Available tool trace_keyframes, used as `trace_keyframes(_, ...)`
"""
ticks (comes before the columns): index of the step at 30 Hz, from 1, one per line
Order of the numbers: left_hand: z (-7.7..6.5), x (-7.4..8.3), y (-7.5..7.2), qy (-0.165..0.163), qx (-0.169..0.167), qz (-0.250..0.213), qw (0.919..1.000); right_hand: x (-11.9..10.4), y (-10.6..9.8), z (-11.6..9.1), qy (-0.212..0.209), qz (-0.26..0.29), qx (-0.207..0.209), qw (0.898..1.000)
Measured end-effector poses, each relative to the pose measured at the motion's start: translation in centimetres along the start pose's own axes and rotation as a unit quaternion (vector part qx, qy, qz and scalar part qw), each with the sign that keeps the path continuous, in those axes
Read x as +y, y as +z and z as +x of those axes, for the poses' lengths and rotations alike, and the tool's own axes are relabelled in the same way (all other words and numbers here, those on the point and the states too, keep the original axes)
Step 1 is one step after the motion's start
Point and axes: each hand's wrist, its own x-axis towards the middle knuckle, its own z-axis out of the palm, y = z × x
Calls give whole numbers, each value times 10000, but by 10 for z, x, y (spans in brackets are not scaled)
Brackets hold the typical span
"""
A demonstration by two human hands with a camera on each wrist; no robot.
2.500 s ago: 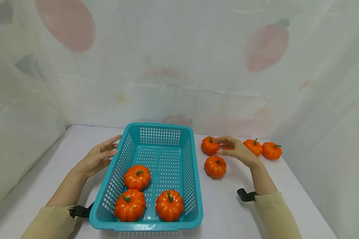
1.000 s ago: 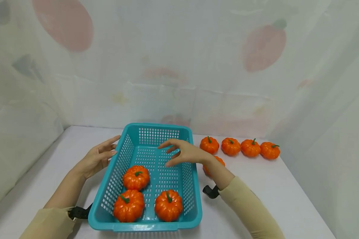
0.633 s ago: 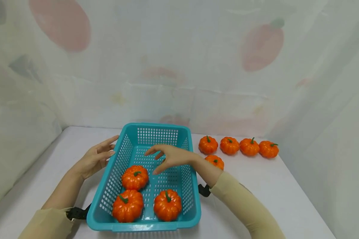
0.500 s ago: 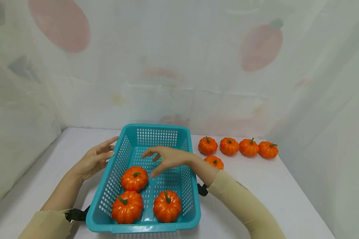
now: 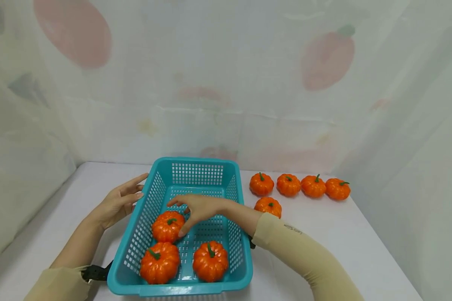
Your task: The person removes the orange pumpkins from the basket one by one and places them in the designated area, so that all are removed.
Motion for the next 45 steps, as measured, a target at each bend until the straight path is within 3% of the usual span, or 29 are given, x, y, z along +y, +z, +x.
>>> trace_keyframes(12,2,-2,-2,113,-98,-150,9998,6,12,6,-497,-536,-180,9972)
trace_keyframes(17,1,-3,-1,112,-64,-183,9998,7,14,4,-497,-380,-181,9979)
trace_keyframes(21,0,-2,-1,113,-77,-194,9997,8,13,2,-358,-297,-14,9989)
trace_keyframes(31,0,0,1,97,-2,-225,9997,6,12,-1,-70,-834,288,9961)
trace_keyframes(45,1,-3,-2,-16,68,-36,10000,0,-2,-11,-395,-698,868,9930)
